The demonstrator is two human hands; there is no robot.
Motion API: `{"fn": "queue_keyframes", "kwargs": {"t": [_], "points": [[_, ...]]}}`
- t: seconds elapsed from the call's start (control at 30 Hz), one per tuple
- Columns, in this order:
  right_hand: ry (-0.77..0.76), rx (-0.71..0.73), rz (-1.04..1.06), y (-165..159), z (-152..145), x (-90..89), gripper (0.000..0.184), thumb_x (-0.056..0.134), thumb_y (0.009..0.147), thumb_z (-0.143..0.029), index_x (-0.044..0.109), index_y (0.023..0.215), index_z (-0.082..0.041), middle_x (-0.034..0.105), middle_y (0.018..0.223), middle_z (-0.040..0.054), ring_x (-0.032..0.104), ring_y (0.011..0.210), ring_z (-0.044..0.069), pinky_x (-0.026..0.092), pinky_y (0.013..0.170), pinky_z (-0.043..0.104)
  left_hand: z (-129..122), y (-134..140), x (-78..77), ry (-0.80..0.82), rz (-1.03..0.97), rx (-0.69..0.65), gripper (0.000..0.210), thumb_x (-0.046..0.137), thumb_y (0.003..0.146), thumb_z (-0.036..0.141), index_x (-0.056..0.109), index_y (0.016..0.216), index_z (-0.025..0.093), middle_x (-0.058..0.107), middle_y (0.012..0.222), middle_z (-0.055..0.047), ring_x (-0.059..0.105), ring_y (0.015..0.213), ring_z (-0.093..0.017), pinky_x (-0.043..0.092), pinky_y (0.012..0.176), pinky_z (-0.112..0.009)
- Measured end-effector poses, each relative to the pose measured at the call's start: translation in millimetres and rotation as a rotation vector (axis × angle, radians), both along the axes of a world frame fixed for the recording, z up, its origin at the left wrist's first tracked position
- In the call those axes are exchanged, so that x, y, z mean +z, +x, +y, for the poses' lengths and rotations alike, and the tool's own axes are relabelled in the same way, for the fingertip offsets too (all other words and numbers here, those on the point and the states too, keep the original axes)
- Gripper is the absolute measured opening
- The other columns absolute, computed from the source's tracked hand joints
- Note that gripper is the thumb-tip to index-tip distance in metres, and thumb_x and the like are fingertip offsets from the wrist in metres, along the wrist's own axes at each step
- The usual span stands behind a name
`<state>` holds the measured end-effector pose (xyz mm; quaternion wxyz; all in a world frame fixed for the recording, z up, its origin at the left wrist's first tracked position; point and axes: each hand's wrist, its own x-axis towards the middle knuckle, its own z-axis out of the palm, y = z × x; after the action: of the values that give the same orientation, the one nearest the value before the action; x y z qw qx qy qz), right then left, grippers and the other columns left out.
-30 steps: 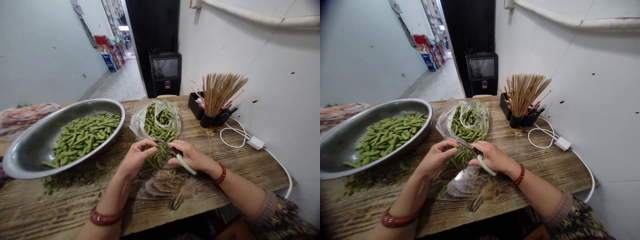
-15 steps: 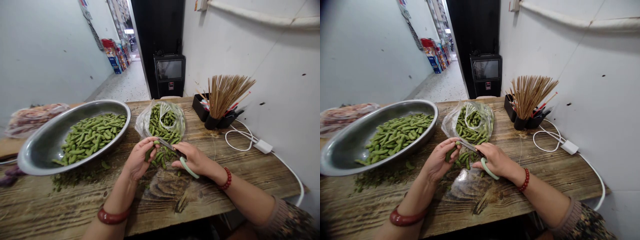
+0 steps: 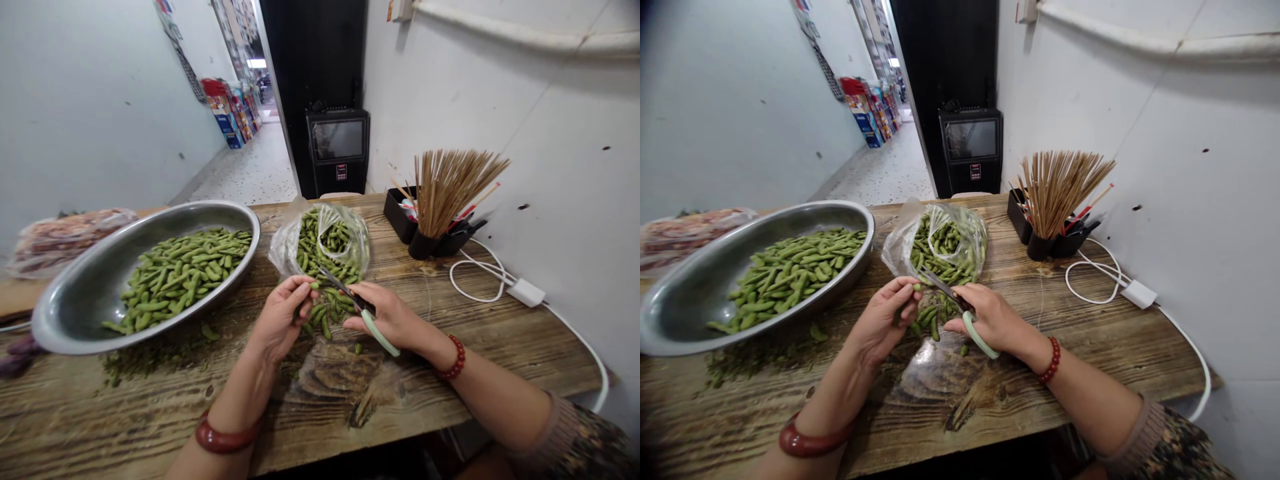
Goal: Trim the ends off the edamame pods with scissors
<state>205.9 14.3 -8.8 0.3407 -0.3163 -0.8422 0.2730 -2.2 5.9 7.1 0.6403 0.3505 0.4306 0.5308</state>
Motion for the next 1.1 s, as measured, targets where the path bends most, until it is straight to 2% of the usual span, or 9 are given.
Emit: {"fn": "queue_keyframes", "kwargs": {"t": [0.13,0.27,0.4,0.5,0.6,0.73,0.93,1.1], "points": [[0.004,0.091,-0.033,-1.0,-1.1,1.3,0.037,0.07,0.078,-0.037,0.059,0.105,-0.014,0.061,0.089,0.007,0.056,0.08,0.018,0.047,0.072,0.03,0.0,0.9,1.5,-0.005,-0.013,0.029,0.028,0.076,0.068,0.028,0.059,0.084,0.015,0.06,0.065,0.002,0.039,0.042,-0.002,0.023,0.039,-0.013],[0.0,0.09,-0.07,-1.4,-1.7,2.8,0.034,0.07,0.079,-0.034,0.059,0.103,-0.014,0.061,0.09,0.0073,0.056,0.083,0.019,0.046,0.076,0.031,-1.7,3.9,0.7,0.023,0.024,-0.008,0.027,0.074,0.07,0.031,0.058,0.086,0.017,0.059,0.065,0.002,0.04,0.042,-0.003,0.024,0.04,-0.014],[-0.016,0.083,-0.06,-1.0,-0.7,2.4,0.033,0.07,0.079,-0.033,0.058,0.105,-0.016,0.062,0.092,0.0068,0.056,0.083,0.019,0.046,0.076,0.03,-3.1,7.9,-3.1,0.077,0.189,-0.071,0.023,0.07,0.075,0.034,0.062,0.085,0.015,0.058,0.064,0.001,0.04,0.044,-0.004,0.026,0.042,-0.016],[-0.011,0.043,-0.051,-0.6,0.2,0.7,0.034,0.07,0.079,-0.033,0.058,0.105,-0.015,0.061,0.089,0.0066,0.055,0.081,0.019,0.045,0.074,0.03,-2.7,8.9,-5.7,0.093,0.282,-0.055,0.026,0.068,0.076,0.038,0.063,0.077,0.013,0.053,0.059,0.002,0.038,0.044,-0.004,0.024,0.042,-0.017],[-0.017,0.013,-0.029,-0.4,0.5,0.1,0.032,0.069,0.08,-0.035,0.058,0.102,-0.014,0.058,0.084,0.0049,0.053,0.075,0.017,0.045,0.069,0.028,-1.6,7.0,-5.5,0.037,0.188,-0.002,0.027,0.069,0.075,0.039,0.062,0.083,0.014,0.05,0.059,0.004,0.036,0.043,-0.004,0.021,0.04,-0.017],[-0.018,0.08,-0.047,-0.8,-1.0,1.9,0.031,0.068,0.08,-0.036,0.059,0.099,-0.015,0.059,0.084,0.0045,0.052,0.075,0.016,0.044,0.069,0.028,-1.8,5.5,-2.2,0.024,0.057,0.007,0.025,0.067,0.076,0.037,0.055,0.083,0.017,0.051,0.063,0.005,0.036,0.042,-0.003,0.022,0.039,-0.016],[-0.029,0.095,-0.078,-0.1,-3.3,5.5,0.032,0.068,0.082,-0.034,0.058,0.106,-0.015,0.061,0.091,0.0067,0.055,0.082,0.018,0.046,0.075,0.029,-5.4,10.8,-1.8,0.1,0.142,-0.077,0.021,0.063,0.081,0.035,0.051,0.082,0.017,0.054,0.065,0.003,0.039,0.046,-0.005,0.025,0.041,-0.017],[-0.012,0.105,-0.094,1.1,-2.8,6.5,0.033,0.068,0.082,-0.033,0.058,0.108,-0.015,0.062,0.095,0.008,0.056,0.086,0.019,0.046,0.078,0.031,-7.1,11.6,-1.1,0.08,0.156,-0.169,0.022,0.063,0.082,0.036,0.056,0.09,0.017,0.056,0.065,0.002,0.042,0.046,-0.006,0.027,0.043,-0.018]]}}
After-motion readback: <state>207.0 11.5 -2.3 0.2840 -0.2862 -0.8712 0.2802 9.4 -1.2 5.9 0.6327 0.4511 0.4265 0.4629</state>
